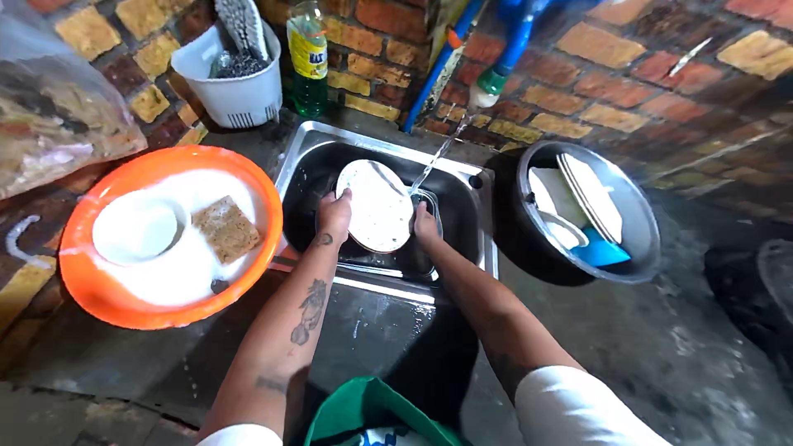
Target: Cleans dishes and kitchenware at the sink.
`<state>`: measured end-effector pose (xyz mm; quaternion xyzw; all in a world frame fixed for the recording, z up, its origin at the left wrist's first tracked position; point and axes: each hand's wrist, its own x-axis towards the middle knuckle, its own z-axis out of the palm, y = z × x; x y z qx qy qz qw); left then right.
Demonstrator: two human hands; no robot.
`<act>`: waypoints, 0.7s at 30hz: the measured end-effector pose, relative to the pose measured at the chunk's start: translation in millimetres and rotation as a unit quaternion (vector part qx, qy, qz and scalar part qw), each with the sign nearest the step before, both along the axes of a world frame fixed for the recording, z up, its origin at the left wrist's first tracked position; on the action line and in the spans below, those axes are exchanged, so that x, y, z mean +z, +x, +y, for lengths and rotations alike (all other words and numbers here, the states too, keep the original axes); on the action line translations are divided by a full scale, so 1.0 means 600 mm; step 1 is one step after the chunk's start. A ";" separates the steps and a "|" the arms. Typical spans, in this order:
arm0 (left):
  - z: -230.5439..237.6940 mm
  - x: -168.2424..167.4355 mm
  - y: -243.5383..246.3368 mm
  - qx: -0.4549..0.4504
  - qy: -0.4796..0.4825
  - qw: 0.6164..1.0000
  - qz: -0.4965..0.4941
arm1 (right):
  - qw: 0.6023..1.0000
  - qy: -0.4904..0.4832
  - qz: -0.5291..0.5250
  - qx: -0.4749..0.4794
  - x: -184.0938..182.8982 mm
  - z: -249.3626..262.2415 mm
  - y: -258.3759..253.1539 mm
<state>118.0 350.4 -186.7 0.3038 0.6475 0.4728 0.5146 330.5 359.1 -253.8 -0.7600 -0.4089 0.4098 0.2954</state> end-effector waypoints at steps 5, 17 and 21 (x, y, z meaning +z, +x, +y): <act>-0.008 0.117 0.001 -0.114 0.070 0.938 0.321 | 0.913 0.010 -0.279 0.298 -0.056 -0.013 -0.053; -0.034 0.205 -0.073 0.071 0.143 0.973 0.165 | 0.795 0.039 -0.285 0.533 -0.048 -0.034 -0.068; -0.083 0.211 -0.100 0.132 0.053 0.989 -0.039 | 0.873 -0.061 -0.312 0.370 -0.032 -0.025 -0.060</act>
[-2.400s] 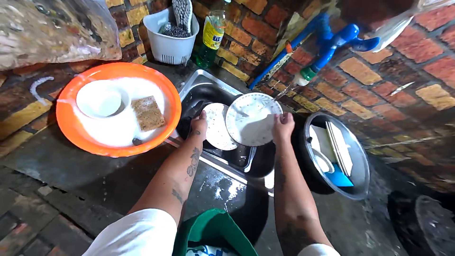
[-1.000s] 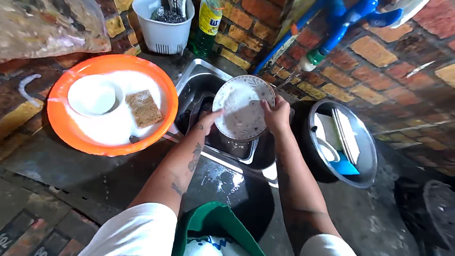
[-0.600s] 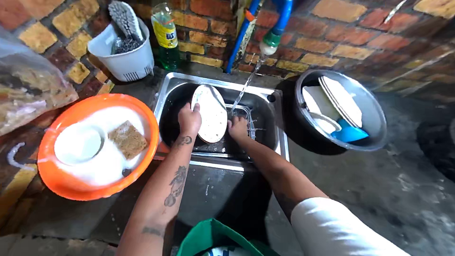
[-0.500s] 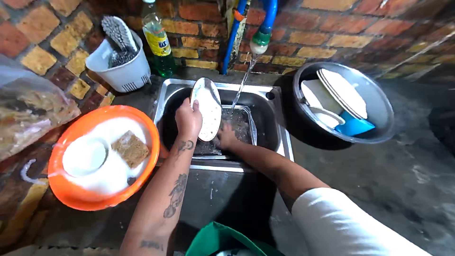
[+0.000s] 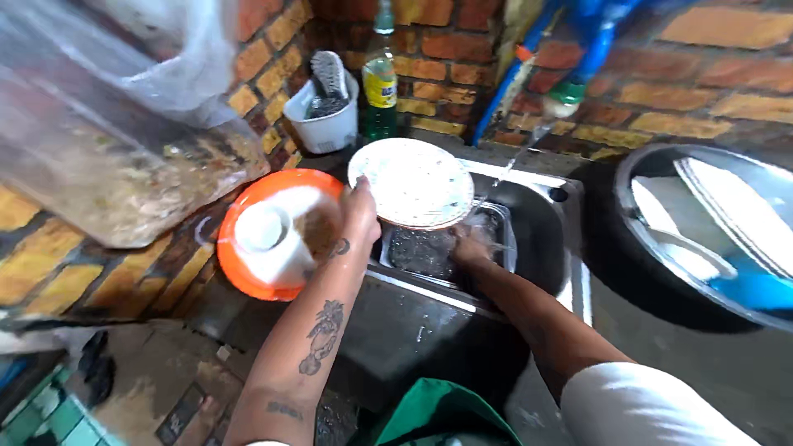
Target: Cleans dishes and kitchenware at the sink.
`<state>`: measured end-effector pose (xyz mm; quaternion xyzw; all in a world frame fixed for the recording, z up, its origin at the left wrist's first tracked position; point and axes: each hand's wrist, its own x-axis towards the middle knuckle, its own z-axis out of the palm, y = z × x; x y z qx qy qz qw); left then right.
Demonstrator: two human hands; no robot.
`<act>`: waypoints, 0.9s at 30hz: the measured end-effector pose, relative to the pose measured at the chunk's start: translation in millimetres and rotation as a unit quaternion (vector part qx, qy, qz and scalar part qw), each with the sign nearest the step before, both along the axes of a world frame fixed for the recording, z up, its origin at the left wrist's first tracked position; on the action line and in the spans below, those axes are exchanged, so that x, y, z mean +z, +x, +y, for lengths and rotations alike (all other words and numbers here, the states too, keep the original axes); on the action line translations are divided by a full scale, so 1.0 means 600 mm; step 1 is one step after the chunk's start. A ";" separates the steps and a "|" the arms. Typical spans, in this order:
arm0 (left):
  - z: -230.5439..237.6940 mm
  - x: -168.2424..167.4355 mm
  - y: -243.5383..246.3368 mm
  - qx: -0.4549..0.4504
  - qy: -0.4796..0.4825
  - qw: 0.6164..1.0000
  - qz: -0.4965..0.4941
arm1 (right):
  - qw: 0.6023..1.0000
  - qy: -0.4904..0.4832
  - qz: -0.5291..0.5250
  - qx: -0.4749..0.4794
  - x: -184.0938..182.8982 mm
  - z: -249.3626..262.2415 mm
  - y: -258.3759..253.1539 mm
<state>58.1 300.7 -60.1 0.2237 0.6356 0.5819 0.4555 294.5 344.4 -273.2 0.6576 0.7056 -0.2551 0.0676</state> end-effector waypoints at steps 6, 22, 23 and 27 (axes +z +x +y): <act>-0.076 0.003 -0.073 0.012 -0.004 0.999 -0.042 | 0.989 -0.032 -0.015 0.141 0.030 -0.025 -0.010; -0.106 0.216 -0.221 -0.212 0.345 0.588 0.701 | 0.993 -0.038 -0.030 -0.105 0.059 -0.048 0.012; -0.108 0.212 -0.219 -0.203 0.337 0.588 0.706 | 0.991 -0.052 -0.041 -0.117 0.063 -0.047 0.009; -0.132 0.183 -0.206 -0.119 0.319 0.727 0.596 | 0.988 -0.040 0.107 -0.106 0.061 -0.038 0.000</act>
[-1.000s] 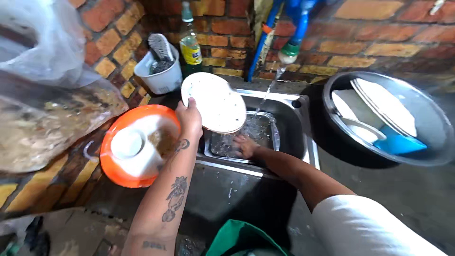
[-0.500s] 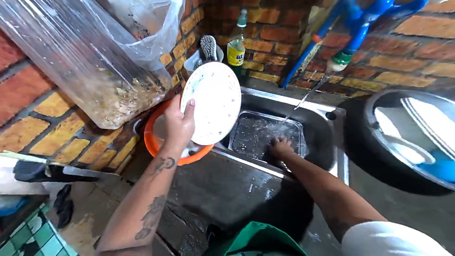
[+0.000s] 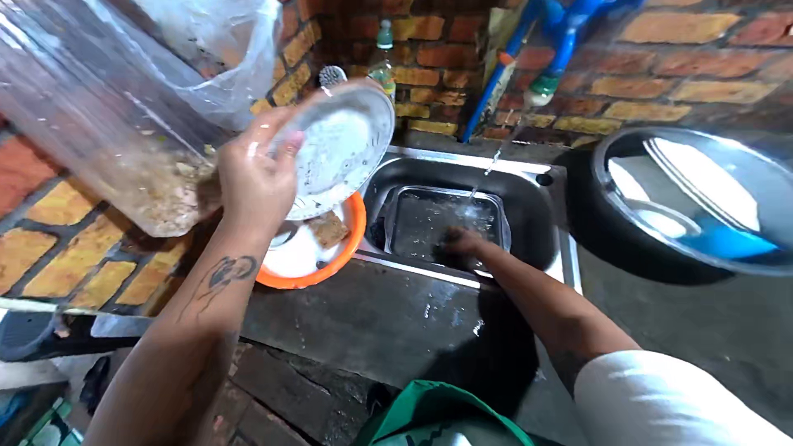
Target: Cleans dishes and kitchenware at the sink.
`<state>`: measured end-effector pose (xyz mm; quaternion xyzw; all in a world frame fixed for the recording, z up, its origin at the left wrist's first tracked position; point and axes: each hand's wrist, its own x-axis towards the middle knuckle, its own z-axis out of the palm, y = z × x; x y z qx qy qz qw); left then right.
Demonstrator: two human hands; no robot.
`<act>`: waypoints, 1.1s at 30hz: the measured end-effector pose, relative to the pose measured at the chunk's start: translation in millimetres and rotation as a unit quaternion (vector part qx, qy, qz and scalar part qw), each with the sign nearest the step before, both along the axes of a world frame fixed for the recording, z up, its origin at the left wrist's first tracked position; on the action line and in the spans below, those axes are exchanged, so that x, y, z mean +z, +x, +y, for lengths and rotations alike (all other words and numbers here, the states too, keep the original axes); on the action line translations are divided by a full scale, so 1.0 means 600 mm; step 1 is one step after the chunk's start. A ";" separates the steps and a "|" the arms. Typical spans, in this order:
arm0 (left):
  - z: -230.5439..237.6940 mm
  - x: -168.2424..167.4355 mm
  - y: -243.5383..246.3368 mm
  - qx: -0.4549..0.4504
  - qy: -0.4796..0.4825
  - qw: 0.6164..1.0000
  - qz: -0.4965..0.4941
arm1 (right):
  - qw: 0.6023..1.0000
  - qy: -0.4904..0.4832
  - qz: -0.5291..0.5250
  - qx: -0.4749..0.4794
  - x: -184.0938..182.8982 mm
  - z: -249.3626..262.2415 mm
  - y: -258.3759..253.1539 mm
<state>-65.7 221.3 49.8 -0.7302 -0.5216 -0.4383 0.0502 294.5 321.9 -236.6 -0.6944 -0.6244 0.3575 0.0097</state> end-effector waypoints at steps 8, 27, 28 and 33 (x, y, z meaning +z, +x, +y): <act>-0.041 -0.085 0.184 -0.024 -0.256 0.868 -0.424 | 0.792 0.061 0.591 -0.138 0.238 -0.166 -0.014; 0.236 -0.399 0.418 -0.078 -0.634 0.734 -0.232 | 0.648 0.286 0.230 -0.668 0.140 -0.509 0.332; 0.250 -0.389 0.449 -0.096 -0.632 0.718 -0.276 | 0.651 0.284 0.229 -0.666 0.135 -0.511 0.341; 0.322 -0.305 0.556 -0.176 -0.584 0.712 -0.348 | 0.721 0.171 0.097 -0.664 0.129 -0.516 0.386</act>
